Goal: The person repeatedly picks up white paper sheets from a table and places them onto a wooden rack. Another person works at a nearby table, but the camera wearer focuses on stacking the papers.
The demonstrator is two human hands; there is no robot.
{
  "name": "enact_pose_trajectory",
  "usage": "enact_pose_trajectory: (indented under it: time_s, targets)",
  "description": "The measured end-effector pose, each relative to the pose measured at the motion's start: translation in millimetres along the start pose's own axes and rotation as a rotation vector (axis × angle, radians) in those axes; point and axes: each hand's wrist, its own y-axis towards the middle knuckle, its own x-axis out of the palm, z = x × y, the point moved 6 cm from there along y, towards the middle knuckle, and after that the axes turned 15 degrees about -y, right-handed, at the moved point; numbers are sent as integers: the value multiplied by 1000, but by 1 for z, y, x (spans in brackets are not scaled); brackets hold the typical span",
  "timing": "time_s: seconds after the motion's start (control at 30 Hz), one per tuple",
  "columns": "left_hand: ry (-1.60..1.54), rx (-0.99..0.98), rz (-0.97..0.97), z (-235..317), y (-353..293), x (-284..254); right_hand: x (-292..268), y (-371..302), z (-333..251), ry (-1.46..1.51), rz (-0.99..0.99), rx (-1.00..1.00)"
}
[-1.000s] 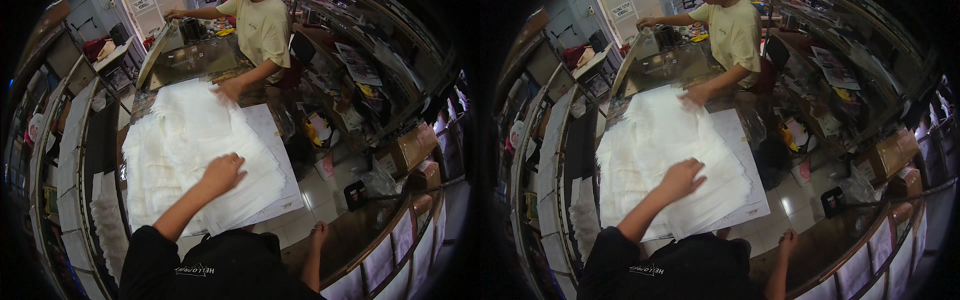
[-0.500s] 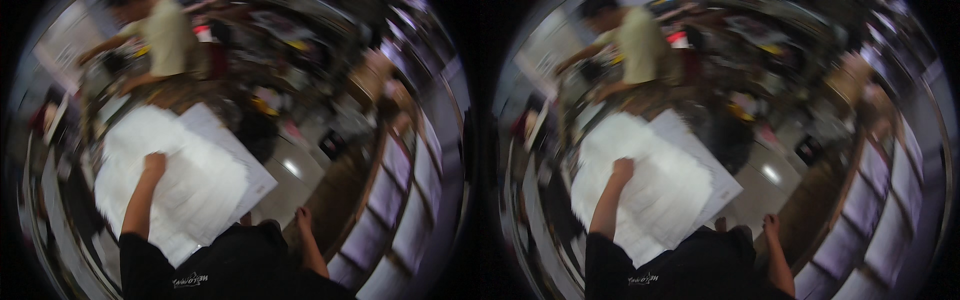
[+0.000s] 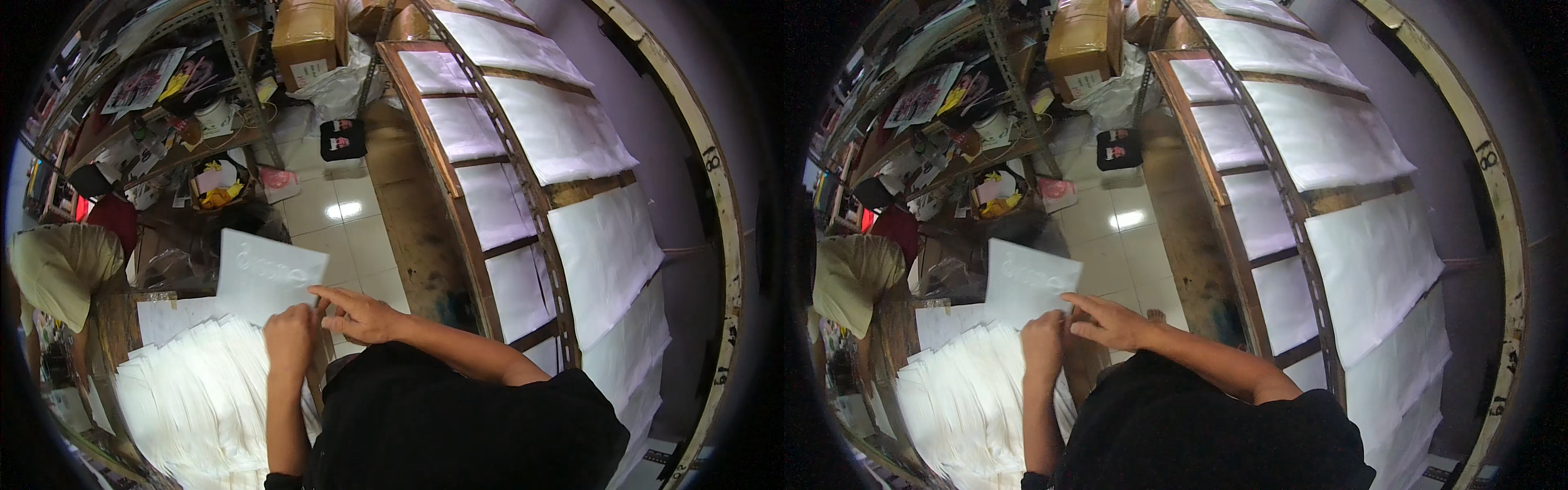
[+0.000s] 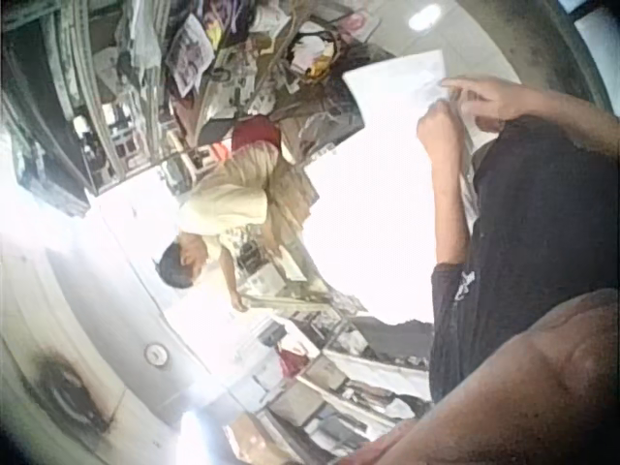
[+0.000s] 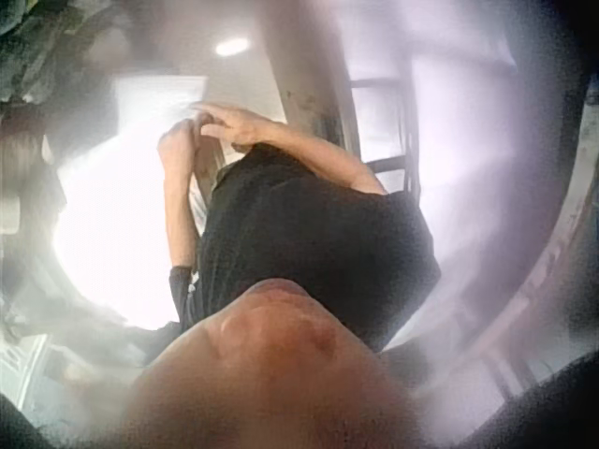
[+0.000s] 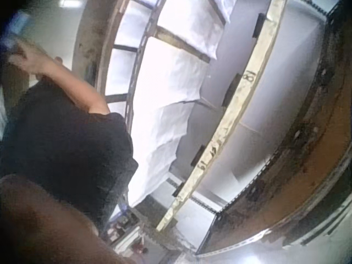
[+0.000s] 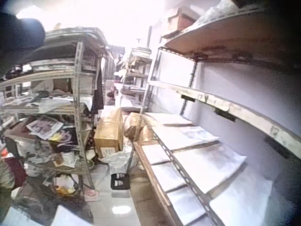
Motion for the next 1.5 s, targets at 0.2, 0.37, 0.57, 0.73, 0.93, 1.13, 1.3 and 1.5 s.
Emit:
enact_pose_trajectory:
  time_s: [0.2, 0.37, 0.57, 0.73, 0.93, 1.13, 1.3, 1.5]
  targets:
    - [-114, 159, -221, 41, 6, 72, -26, -30, 57, -99, 195, 223]
    - [-242, 126, -255, 61, 3, 65, -67, -50, 121, -151, 340, 407]
    - [-298, -76, -88, 19, -21, 31, -200, -96, 240, -273, 890, 421]
    - [-309, -216, 20, -4, -44, 16, -266, -158, 290, 181, 1234, 637]
    - [-347, -263, 16, -2, -48, 34, -263, -223, 379, 265, 1434, 971]
    - [-360, -228, -22, 8, -41, 46, -259, -244, 414, 103, 1445, 1009]
    - [-346, -242, -59, 5, -39, 54, -254, -238, 384, 178, 1456, 1056]
    - [-337, -243, -85, 7, -37, 61, -247, -229, 344, 99, 1438, 1142]
